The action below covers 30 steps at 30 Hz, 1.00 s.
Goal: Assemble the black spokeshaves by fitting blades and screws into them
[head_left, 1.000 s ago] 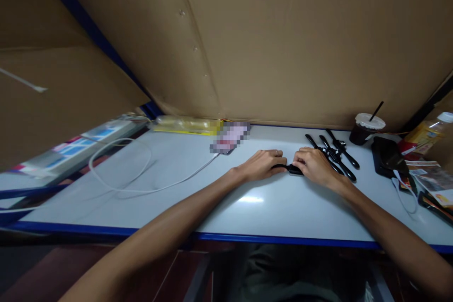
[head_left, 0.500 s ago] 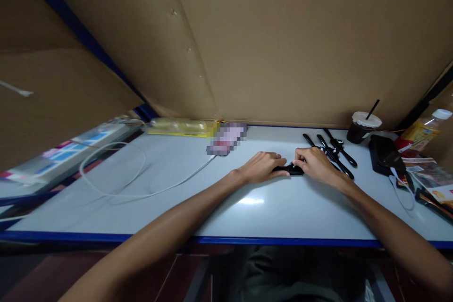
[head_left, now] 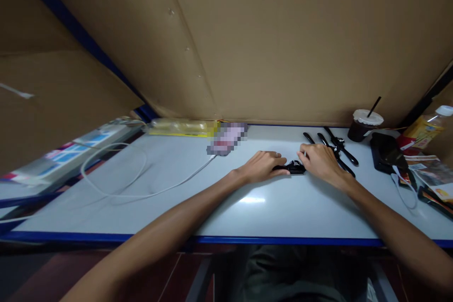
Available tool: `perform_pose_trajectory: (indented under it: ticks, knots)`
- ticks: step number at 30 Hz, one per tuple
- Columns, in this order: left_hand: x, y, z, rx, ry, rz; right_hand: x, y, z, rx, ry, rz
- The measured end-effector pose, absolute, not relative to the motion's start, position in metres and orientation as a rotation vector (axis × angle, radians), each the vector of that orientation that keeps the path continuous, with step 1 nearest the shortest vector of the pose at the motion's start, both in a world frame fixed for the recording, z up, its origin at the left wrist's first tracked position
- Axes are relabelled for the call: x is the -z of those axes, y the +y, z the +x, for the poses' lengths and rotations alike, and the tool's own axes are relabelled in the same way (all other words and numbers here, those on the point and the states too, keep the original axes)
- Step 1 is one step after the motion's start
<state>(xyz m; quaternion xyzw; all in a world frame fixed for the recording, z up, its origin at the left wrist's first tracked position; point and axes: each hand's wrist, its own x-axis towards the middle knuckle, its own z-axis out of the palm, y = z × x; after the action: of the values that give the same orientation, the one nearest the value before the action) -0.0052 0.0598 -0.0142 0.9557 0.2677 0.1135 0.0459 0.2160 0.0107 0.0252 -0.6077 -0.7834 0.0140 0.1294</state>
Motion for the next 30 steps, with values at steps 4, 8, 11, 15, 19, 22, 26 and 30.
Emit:
perform_pose_trajectory:
  ticks: [4, 8, 11, 15, 19, 22, 26, 30]
  knots:
    - [0.013, 0.059, -0.005, -0.341, 0.817, 2.922, -0.02, 0.019, 0.224, -0.419, -2.211, -1.438]
    - [0.013, 0.06, -0.004, -0.347, 0.818, 2.914, -0.012, 0.021, 0.222, -0.449, -2.172, -1.474]
    - [0.014, 0.06, -0.004, -0.353, 0.813, 2.906, -0.013, 0.019, 0.221, -0.295, -2.236, -1.593]
    - [0.013, 0.059, -0.004, -0.343, 0.812, 2.904, -0.018, 0.009, 0.217, -0.004, -2.428, -1.67]
    - [0.012, 0.06, -0.004, -0.339, 0.806, 2.909, -0.022, 0.003, 0.213, 0.072, -2.511, -1.623]
    - [0.013, 0.061, -0.004, -0.36, 0.796, 2.902, -0.025, 0.004, 0.213, -0.017, -2.489, -1.625]
    - [0.014, 0.061, -0.004, -0.361, 0.79, 2.893, -0.026, 0.007, 0.214, -0.1, -2.447, -1.651]
    - [0.014, 0.06, -0.004, -0.347, 0.806, 2.901, -0.021, 0.01, 0.217, -0.191, -2.39, -1.576]
